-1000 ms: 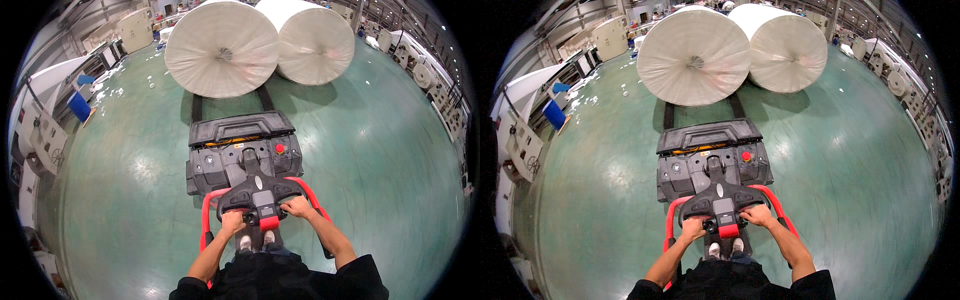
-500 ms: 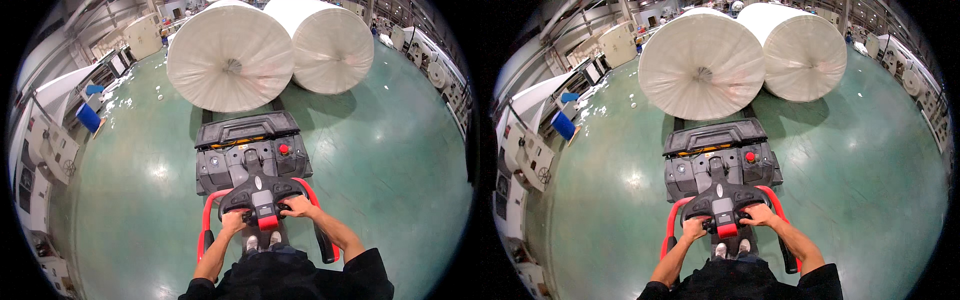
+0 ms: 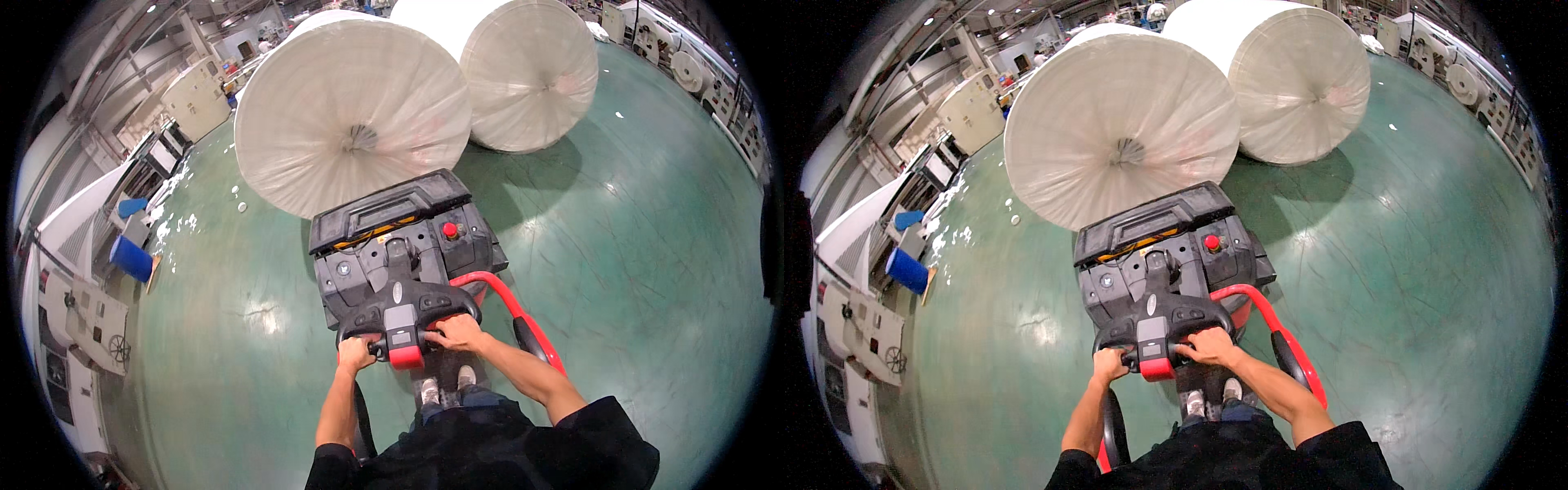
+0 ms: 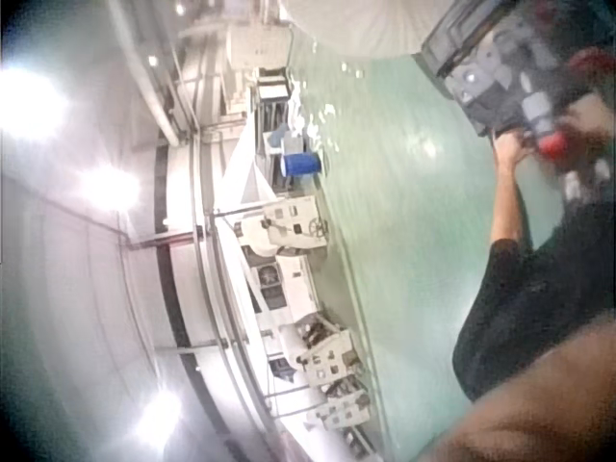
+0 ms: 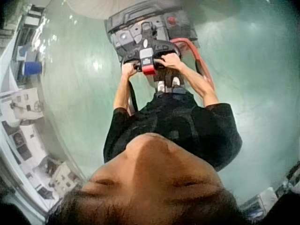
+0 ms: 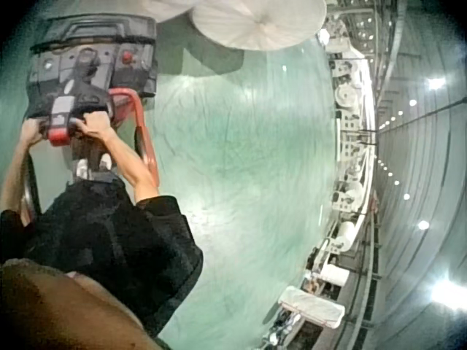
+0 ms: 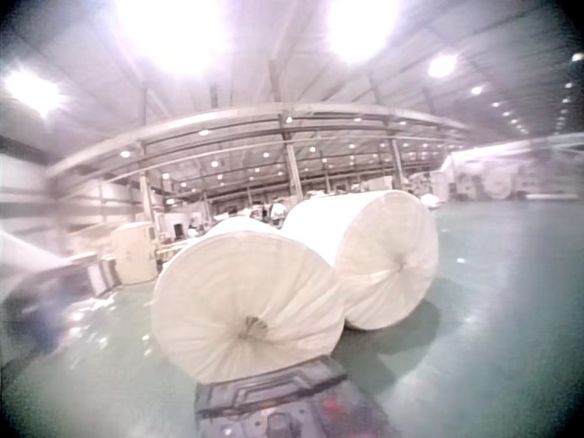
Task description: The person operates a motorized pallet jack by hand, standing on its platform and using the handle controls to navigate through a warehouse containing large rolls of material.
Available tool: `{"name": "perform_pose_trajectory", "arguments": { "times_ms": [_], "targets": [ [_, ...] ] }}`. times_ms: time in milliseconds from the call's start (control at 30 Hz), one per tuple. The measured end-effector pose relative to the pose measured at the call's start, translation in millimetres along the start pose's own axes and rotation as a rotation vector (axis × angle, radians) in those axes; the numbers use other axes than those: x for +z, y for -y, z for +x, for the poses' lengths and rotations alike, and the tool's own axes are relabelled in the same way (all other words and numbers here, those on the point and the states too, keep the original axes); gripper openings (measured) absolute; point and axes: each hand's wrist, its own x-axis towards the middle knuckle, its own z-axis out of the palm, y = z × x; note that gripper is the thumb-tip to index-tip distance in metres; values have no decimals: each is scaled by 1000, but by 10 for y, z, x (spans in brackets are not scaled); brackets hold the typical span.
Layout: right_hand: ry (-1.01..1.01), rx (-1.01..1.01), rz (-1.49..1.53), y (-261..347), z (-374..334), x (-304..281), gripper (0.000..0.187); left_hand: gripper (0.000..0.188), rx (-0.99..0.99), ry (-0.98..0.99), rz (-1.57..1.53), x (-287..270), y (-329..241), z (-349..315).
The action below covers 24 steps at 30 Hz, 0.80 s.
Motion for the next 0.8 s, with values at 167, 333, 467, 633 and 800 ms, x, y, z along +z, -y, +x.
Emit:
{"name": "perform_pose_trajectory", "arguments": {
  "times_ms": [167, 333, 467, 633, 800],
  "targets": [
    [-52, -52, -48, -18, -56, 95, 62, 37, 11, 2, -57, -51, -39, 40],
    [15, 28, 2, 58, -4, 165, 65, 33, 6, -20, -49, 55, 100, 29],
    [-53, -16, 13, 76, -15, 152, 65, 40, 14, -55, -84, 87, 151, 65],
    [-110, -62, 2, 1, 58, 146, 66, 40, 54, -108, -54, 133, 190, 166],
    [-72, -73, -34, -74, 52, 314, 53, 34, 76, -65, -83, 128, 167, 71]
  ]
}}
